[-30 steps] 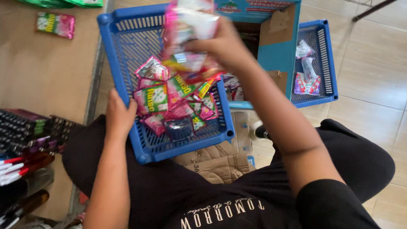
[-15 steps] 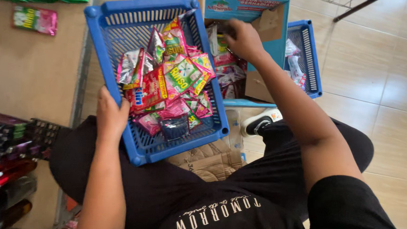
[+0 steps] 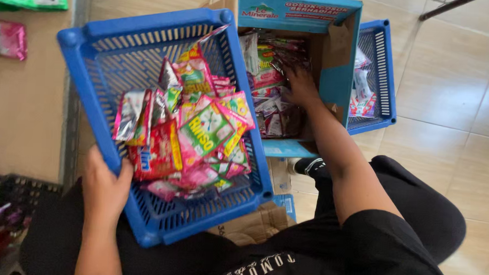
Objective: The person organizes small cylindrical items into a blue basket, then transfers colorful snack packets from a cardboard box into the same basket. The person also moves several pen holders on a nearby shelf.
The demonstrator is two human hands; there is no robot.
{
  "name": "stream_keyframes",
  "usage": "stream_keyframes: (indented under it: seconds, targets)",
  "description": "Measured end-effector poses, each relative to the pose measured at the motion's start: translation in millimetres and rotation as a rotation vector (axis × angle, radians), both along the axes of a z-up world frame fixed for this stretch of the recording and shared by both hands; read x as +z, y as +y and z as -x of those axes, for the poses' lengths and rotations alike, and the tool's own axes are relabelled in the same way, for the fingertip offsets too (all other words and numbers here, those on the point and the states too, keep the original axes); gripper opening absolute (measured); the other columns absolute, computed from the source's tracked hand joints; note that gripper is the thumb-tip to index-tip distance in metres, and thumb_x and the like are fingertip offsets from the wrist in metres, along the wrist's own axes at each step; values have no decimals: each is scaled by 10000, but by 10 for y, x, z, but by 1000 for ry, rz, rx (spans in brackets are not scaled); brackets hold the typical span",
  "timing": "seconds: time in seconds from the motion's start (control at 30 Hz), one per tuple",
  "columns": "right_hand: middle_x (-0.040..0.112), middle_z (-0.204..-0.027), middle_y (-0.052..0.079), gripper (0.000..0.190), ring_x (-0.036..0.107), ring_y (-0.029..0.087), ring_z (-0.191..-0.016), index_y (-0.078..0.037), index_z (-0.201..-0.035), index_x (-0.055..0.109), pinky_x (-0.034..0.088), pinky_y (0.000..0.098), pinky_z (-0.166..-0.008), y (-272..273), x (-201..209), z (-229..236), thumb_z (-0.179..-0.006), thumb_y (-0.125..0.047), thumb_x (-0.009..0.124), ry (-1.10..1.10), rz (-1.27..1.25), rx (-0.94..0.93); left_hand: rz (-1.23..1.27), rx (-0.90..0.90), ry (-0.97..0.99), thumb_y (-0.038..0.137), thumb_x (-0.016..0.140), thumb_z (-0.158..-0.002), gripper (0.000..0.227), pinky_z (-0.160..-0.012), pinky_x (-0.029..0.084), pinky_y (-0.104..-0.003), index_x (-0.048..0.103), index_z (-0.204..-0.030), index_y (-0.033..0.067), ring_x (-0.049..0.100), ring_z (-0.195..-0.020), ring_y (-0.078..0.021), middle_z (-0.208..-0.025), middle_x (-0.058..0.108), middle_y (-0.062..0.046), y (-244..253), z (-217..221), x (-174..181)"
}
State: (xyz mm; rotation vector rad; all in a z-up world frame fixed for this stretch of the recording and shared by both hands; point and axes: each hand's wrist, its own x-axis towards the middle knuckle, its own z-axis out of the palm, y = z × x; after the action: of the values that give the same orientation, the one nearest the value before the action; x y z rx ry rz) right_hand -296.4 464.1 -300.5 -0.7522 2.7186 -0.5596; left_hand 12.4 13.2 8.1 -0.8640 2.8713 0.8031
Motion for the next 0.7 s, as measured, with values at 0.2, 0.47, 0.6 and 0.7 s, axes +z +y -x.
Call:
stream_keyframes:
  seconds: [0.2, 0.47, 0.6, 0.7]
  targets:
    - [265, -1620, 235, 1098, 228, 431, -1514, -136, -1599, 286, 185, 654, -1198, -249, -253, 275, -677, -330, 849, 91, -224, 26, 118, -58, -4, 202, 727, -923, 485, -901, 480, -537, 539, -1296, -43, 607, -1021, -471, -1087, 617, -268, -46, -42, -2]
    - [406, -1517, 214, 907, 369, 416, -1392, -42, -1476, 399, 394, 624, -1022, -366, -745, 875, -695, -291, 787, 93, -325, -56, 105, -26, -23, 186, 727, -900, 450, -899, 488, -497, 572, -1255, -44, 626, -1001, -418, -1031, 624, -240, -62, -52, -29]
    - [599, -1356, 240, 598, 566, 397, -1254, -7, -1346, 596, 547, 511, -866, -518, -838, 1021, -809, -233, 735, 306, -397, -99, 93, -1, -53, 190, 728, -899, 432, -901, 494, -490, 580, -1237, -33, 638, -969, -397, -1029, 636, -231, -66, -77, -32]
    - [701, -1182, 195, 262, 672, 365, -1096, -66, -1139, 730, 569, 518, -764, -598, -790, 1128, -910, -189, 692, 272, -439, -154, 109, -24, -39, 199, 736, -893, 480, -888, 489, -499, 565, -1271, -42, 628, -978, -415, -1060, 623, -241, -67, -63, -46]
